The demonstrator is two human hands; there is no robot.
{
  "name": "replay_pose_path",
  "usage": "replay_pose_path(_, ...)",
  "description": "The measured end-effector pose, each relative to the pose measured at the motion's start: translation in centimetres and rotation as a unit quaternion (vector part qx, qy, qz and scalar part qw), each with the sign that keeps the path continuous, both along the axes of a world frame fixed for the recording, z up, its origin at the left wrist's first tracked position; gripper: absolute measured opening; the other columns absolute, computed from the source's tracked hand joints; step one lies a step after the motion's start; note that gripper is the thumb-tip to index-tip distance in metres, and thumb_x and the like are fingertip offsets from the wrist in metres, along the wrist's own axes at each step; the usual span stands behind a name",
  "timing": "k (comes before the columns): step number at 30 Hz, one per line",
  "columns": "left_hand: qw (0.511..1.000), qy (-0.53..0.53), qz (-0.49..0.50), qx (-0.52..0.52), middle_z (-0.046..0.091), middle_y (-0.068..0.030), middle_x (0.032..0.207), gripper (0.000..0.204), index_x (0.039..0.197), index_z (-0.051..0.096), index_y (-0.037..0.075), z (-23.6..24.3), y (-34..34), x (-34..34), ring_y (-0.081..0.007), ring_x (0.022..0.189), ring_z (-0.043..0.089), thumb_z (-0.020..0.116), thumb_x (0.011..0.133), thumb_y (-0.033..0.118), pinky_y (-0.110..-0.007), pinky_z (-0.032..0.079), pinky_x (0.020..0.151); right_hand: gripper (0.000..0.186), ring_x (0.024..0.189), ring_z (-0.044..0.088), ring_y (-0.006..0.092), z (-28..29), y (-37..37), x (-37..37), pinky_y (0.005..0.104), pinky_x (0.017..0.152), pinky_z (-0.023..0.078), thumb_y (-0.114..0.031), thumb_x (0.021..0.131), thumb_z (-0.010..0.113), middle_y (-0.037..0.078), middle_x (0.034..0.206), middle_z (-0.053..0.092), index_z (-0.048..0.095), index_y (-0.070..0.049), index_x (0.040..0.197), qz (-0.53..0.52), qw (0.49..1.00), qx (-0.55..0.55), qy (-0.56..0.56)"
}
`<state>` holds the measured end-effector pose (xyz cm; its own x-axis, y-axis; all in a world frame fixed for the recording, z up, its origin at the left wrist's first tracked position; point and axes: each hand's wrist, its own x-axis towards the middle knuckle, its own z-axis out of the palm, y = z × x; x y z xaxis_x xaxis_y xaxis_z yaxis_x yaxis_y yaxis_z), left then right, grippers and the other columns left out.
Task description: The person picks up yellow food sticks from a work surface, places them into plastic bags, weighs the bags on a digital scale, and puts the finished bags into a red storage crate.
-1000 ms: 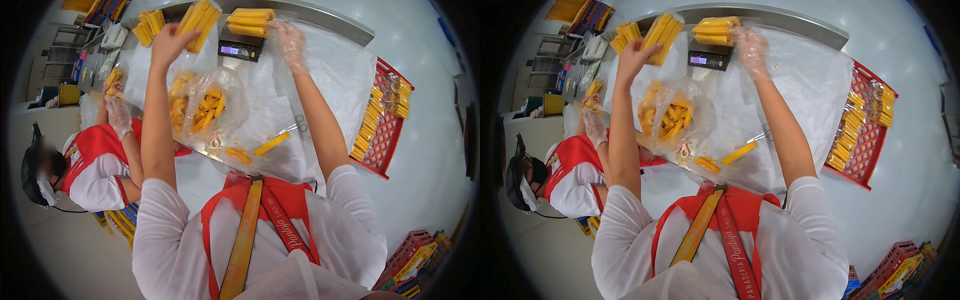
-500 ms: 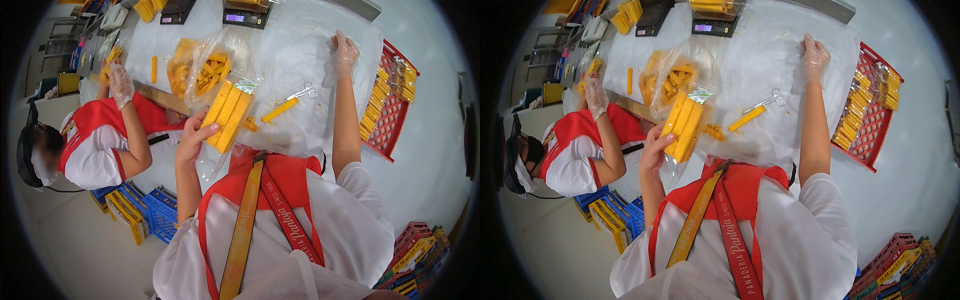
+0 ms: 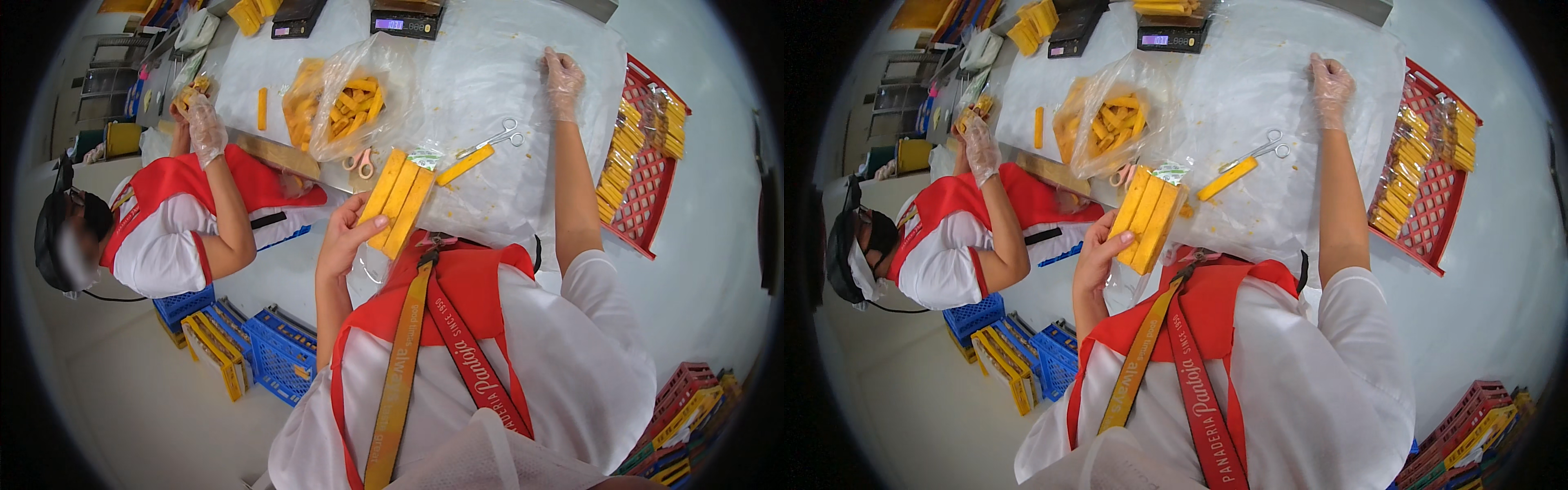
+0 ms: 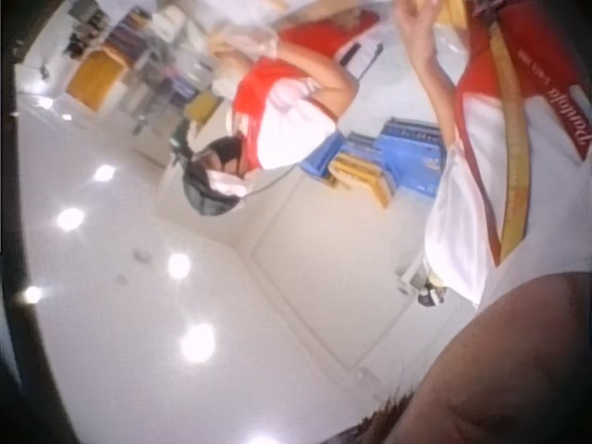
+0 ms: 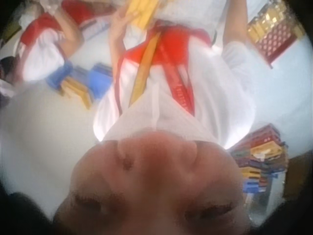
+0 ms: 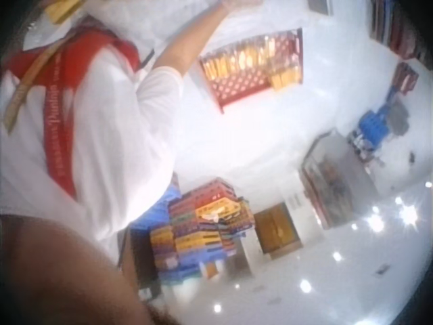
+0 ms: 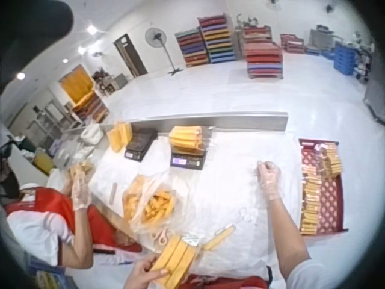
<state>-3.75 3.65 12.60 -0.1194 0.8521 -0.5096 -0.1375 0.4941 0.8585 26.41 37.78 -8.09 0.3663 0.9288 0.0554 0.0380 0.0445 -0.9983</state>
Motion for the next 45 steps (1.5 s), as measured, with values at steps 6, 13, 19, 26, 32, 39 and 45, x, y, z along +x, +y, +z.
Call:
replay_pose_path(6, 0.999, 0.027, 0.025, -0.004, 0.067, -0.0096, 0.111, 0.050, 0.123, 0.057, -0.005, -0.1, -1.0, 0.1, -0.0138, 0.101, 0.062, 0.073, 0.082, 0.018, -0.026, 0.045, 0.090, 0.041, 0.063, 0.057, 0.0157, 1.6, 1.4, -2.2, 0.0317, 0.063, 0.048, -0.039, 0.083, 0.073, 0.007, 0.067, 0.065, 0.072, 0.002, 0.079, -0.039, 0.999, -0.027, -0.027)
replay_pose_path(13, 0.996, 0.053, 0.077, -0.007, 0.066, -0.0108, 0.114, 0.049, 0.126, 0.056, -0.005, 0.2, -3.6, 1.4, -0.0162, 0.104, 0.062, 0.070, 0.084, 0.016, -0.028, 0.045, 0.093, 0.058, 0.084, 0.067, 0.0277, 8.2, 7.5, -16.0, 0.0440, 0.076, 0.051, -0.058, 0.081, 0.066, 0.021, 0.088, 0.071, 0.073, -0.001, 0.089, 0.140, 0.980, -0.125, -0.059)
replay_pose_path(19, 0.993, 0.055, 0.097, 0.027, 0.066, -0.0115, 0.114, 0.047, 0.125, 0.056, -0.006, -1.2, -6.0, 0.8, -0.0165, 0.103, 0.062, 0.069, 0.087, 0.017, -0.029, 0.045, 0.094, 0.048, 0.079, 0.067, 0.0263, 5.4, 15.2, -15.8, 0.0419, 0.073, 0.051, -0.051, 0.079, 0.070, 0.014, 0.081, 0.070, 0.073, -0.004, 0.087, 0.120, 0.972, 0.016, -0.200)
replay_pose_path(26, 0.987, 0.081, 0.121, 0.061, 0.066, -0.0121, 0.114, 0.045, 0.124, 0.055, -0.006, -0.6, -10.8, 1.5, -0.0173, 0.103, 0.062, 0.068, 0.088, 0.017, -0.030, 0.045, 0.095, 0.025, 0.089, 0.065, 0.0187, 20.7, -8.5, 4.7, 0.0320, 0.079, 0.051, -0.027, 0.084, 0.070, 0.009, 0.090, 0.071, 0.074, -0.003, 0.090, 0.094, 0.993, 0.035, -0.068)
replay_pose_path(32, 0.988, 0.044, 0.133, 0.069, 0.066, -0.0114, 0.113, 0.041, 0.123, 0.056, -0.005, -3.0, -16.1, 5.5, -0.0171, 0.102, 0.063, 0.067, 0.089, 0.015, -0.030, 0.045, 0.095, 0.030, 0.083, 0.067, 0.0165, 15.5, -21.8, 23.0, 0.0299, 0.076, 0.051, -0.022, 0.076, 0.078, 0.007, 0.093, 0.073, 0.074, -0.002, 0.098, -0.048, 0.999, 0.020, -0.006)
replay_pose_path(39, 0.983, 0.039, 0.180, 0.011, 0.067, -0.0104, 0.110, 0.040, 0.121, 0.057, -0.005, -6.6, -22.2, 12.7, -0.0158, 0.099, 0.062, 0.068, 0.088, 0.014, -0.028, 0.044, 0.093, 0.042, 0.086, 0.069, 0.0204, 16.9, -27.6, 34.1, 0.0336, 0.080, 0.052, -0.039, 0.079, 0.074, 0.011, 0.091, 0.074, 0.074, -0.004, 0.101, -0.131, 0.891, -0.207, -0.383)
replay_pose_path(45, 0.985, 0.034, 0.167, -0.009, 0.067, -0.0103, 0.111, 0.043, 0.122, 0.057, -0.006, -6.3, -25.9, 18.2, -0.0148, 0.099, 0.062, 0.071, 0.086, 0.014, -0.028, 0.044, 0.093, 0.045, 0.091, 0.070, 0.0238, 12.4, -26.2, 39.0, 0.0353, 0.085, 0.051, -0.045, 0.079, 0.072, 0.012, 0.096, 0.074, 0.075, -0.009, 0.105, -0.121, 0.893, -0.234, -0.364)
